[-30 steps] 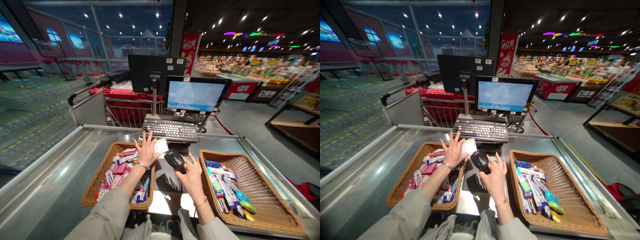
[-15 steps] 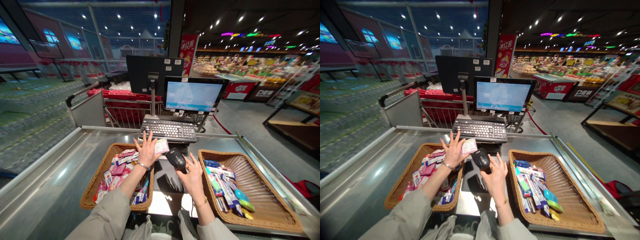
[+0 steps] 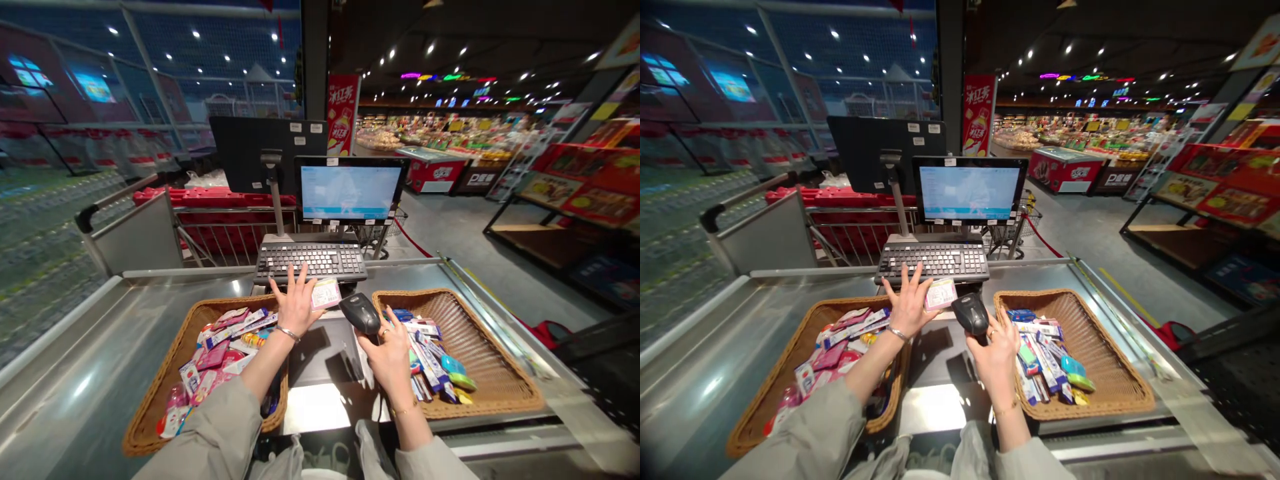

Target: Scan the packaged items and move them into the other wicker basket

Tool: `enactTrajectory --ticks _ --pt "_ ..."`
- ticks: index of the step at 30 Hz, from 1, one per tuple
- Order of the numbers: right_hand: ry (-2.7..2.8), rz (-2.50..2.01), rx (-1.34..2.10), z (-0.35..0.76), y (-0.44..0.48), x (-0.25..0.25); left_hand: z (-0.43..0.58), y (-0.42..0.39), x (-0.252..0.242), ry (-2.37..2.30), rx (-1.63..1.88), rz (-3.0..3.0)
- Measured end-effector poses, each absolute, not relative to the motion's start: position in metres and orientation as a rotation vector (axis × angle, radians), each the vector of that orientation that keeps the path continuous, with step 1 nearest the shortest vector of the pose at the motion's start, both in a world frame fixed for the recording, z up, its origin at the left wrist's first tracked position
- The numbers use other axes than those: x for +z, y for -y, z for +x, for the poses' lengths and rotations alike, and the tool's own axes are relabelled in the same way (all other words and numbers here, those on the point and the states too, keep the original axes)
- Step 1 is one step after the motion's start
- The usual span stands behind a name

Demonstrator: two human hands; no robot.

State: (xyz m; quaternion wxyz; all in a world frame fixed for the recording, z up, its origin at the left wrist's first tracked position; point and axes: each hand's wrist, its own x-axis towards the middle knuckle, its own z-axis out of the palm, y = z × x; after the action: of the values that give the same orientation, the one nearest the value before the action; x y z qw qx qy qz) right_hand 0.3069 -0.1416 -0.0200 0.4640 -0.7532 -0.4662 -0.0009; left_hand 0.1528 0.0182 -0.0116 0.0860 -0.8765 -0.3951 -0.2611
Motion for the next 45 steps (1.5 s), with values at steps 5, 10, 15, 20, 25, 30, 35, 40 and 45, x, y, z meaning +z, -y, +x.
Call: enactTrajectory --ticks 5,10,15,20,25,30,35,40,45 --pt "1.074 -1.891 -0.030 0.318 0.151 -0.020 0.169 -0.015 -0.009 1.115 -0.781 -2.644" --pt "0.947 -1.916 -0.091 0.329 0.160 -0.020 0.187 -0.008 -0.004 1.054 -0.760 -2.698" --pt "0.829 -1.935 -0.172 0.346 0.170 -0.022 0.208 -0.002 -0.002 0.984 -0.761 -2.741" --pt "0.735 -2.002 -0.224 0.366 0.185 -0.024 0.229 0.003 -0.004 0.889 -0.752 -2.806" --pt "0.592 -2.018 -0.228 0.384 0.200 -0.027 0.250 0.012 -0.008 0.808 -0.745 -2.845" --pt "0.422 -2.019 -0.190 0.402 0.213 -0.028 0.270 0.022 -0.011 0.711 -0.729 -2.903" --pt "0.322 -1.987 -0.181 0.418 0.229 -0.028 0.291 0.031 -0.012 0.579 -0.703 -2.968" --pt "0.242 -1.972 -0.232 0.430 0.245 -0.029 0.325 0.047 -0.016 0.463 -0.657 -2.999" --pt "0.199 -1.952 -0.259 0.433 0.253 -0.029 0.353 0.065 -0.022 0.487 -0.595 -3.046"
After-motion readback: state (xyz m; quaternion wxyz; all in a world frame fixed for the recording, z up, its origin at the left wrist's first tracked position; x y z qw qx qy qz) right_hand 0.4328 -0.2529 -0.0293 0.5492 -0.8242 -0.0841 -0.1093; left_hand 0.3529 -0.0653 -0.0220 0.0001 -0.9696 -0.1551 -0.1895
